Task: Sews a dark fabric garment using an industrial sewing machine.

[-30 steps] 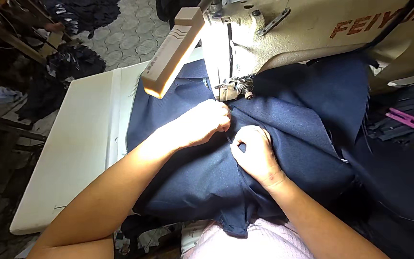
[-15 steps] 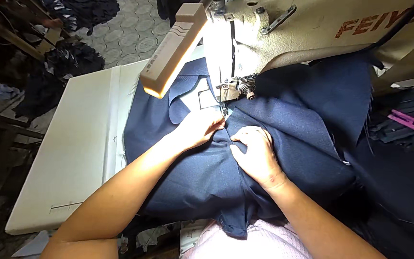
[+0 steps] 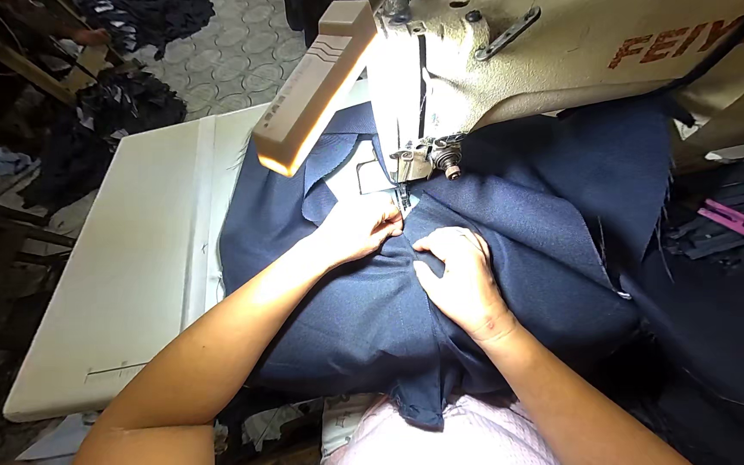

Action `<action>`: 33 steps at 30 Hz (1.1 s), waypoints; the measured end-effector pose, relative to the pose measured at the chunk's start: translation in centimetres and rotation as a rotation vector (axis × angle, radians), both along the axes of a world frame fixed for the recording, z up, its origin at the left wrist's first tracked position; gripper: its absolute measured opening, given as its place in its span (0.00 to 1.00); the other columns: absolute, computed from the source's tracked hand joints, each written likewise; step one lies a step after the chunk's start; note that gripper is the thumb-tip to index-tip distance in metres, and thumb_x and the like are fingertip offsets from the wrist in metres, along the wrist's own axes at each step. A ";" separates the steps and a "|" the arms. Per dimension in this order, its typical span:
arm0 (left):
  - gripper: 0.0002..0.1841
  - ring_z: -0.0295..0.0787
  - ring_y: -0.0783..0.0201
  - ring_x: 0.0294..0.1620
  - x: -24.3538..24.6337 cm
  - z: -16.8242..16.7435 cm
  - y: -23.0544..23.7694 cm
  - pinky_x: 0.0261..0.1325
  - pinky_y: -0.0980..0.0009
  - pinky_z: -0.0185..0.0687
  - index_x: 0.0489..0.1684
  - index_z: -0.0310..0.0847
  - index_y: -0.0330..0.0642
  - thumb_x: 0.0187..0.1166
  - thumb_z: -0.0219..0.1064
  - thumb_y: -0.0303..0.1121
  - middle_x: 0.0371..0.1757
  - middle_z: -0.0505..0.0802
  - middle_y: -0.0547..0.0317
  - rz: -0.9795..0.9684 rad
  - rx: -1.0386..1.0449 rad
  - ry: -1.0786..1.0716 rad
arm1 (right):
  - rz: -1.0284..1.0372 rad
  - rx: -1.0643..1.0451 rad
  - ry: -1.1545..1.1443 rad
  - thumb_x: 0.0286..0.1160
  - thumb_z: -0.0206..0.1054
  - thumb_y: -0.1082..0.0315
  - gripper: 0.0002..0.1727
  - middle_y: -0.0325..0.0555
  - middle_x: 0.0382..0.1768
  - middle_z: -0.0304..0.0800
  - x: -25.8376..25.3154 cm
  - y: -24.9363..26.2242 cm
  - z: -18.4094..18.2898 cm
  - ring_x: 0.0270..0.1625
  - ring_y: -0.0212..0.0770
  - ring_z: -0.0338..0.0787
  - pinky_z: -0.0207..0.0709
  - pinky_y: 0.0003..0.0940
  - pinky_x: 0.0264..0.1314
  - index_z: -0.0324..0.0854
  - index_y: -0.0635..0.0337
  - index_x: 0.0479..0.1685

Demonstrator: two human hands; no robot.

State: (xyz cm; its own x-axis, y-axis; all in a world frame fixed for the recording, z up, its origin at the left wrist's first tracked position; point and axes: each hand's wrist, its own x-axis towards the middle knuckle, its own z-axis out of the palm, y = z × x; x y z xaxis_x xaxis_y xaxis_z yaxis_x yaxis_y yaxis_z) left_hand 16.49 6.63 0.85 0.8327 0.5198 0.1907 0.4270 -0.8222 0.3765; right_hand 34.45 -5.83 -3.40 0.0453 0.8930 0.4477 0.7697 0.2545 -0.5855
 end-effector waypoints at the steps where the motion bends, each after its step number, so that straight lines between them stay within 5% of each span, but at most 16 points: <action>1: 0.10 0.89 0.57 0.43 0.1 0.1 0.0 0.46 0.56 0.79 0.31 0.90 0.41 0.81 0.65 0.33 0.36 0.90 0.54 0.004 0.001 0.013 | 0.002 -0.001 -0.002 0.66 0.70 0.63 0.12 0.45 0.49 0.95 0.0 0.0 0.0 0.63 0.49 0.89 0.71 0.57 0.73 0.95 0.52 0.45; 7: 0.07 0.91 0.50 0.43 1.1 1.1 -1.1 0.43 0.49 0.81 0.34 0.91 0.40 0.79 0.68 0.31 0.36 0.91 0.50 0.062 0.077 0.125 | 0.011 0.019 0.000 0.66 0.70 0.63 0.11 0.43 0.44 0.93 0.1 0.0 -0.2 0.60 0.48 0.88 0.71 0.55 0.71 0.98 0.49 0.41; 11: 0.07 0.90 0.45 0.44 1.6 0.3 -2.2 0.46 0.48 0.83 0.31 0.89 0.37 0.76 0.66 0.26 0.34 0.90 0.46 0.026 0.243 0.018 | 0.010 0.025 -0.007 0.66 0.70 0.63 0.10 0.44 0.44 0.93 0.1 0.1 -0.3 0.60 0.49 0.88 0.71 0.55 0.72 0.98 0.50 0.37; 17: 0.09 0.89 0.49 0.37 2.7 -1.5 -6.4 0.53 0.54 0.81 0.25 0.87 0.33 0.74 0.62 0.22 0.25 0.89 0.50 0.104 0.459 0.009 | 0.012 0.007 -0.037 0.65 0.70 0.64 0.08 0.46 0.44 0.93 0.1 0.1 -0.3 0.60 0.52 0.88 0.72 0.60 0.71 0.96 0.55 0.32; 21: 0.20 0.88 0.41 0.67 3.5 -2.5 -9.8 0.82 0.44 0.68 0.53 0.86 0.24 0.86 0.52 0.33 0.55 0.93 0.35 0.316 0.319 0.084 | 0.166 -0.180 -0.189 0.76 0.65 0.69 0.12 0.51 0.50 0.93 1.1 0.3 2.2 0.63 0.55 0.87 0.75 0.59 0.68 0.96 0.58 0.41; 23: 0.25 0.82 0.41 0.75 3.2 -3.3 -10.5 0.84 0.43 0.64 0.65 0.82 0.24 0.89 0.46 0.38 0.67 0.88 0.34 0.349 0.266 0.081 | 0.271 -0.150 -0.316 0.77 0.65 0.69 0.12 0.54 0.48 0.93 2.0 1.3 3.2 0.60 0.56 0.89 0.80 0.55 0.64 0.95 0.63 0.37; 26: 0.27 0.79 0.44 0.80 2.7 -3.8 -10.6 0.84 0.43 0.64 0.72 0.80 0.27 0.89 0.46 0.40 0.75 0.84 0.36 0.351 0.238 0.040 | 0.434 0.038 -0.502 0.77 0.63 0.67 0.13 0.55 0.54 0.93 3.7 3.6 3.4 0.67 0.56 0.88 0.75 0.53 0.73 0.89 0.65 0.31; 28: 0.27 0.77 0.45 0.81 2.4 -3.9 -10.5 0.83 0.43 0.64 0.73 0.80 0.29 0.90 0.45 0.41 0.77 0.84 0.38 0.346 0.227 0.047 | 0.454 0.039 -0.544 0.80 0.63 0.65 0.12 0.56 0.46 0.92 4.4 4.4 3.1 0.56 0.56 0.91 0.79 0.54 0.62 0.87 0.66 0.42; 33: 0.28 0.75 0.46 0.83 2.3 -3.8 -10.5 0.85 0.43 0.61 0.75 0.79 0.30 0.91 0.43 0.41 0.79 0.82 0.40 0.327 0.209 0.058 | 0.349 -0.044 -0.555 0.85 0.57 0.54 0.28 0.57 0.56 0.88 4.3 5.0 2.3 0.57 0.59 0.87 0.78 0.56 0.54 0.75 0.56 0.81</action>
State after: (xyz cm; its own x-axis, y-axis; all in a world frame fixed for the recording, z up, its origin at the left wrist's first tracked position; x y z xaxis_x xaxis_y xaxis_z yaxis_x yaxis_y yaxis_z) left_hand 18.77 -3.88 -2.97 0.6420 0.7143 0.2786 0.6947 -0.6957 0.1827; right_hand 38.73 -0.84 -1.15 -0.4776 0.8316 0.2836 0.8370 0.5287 -0.1408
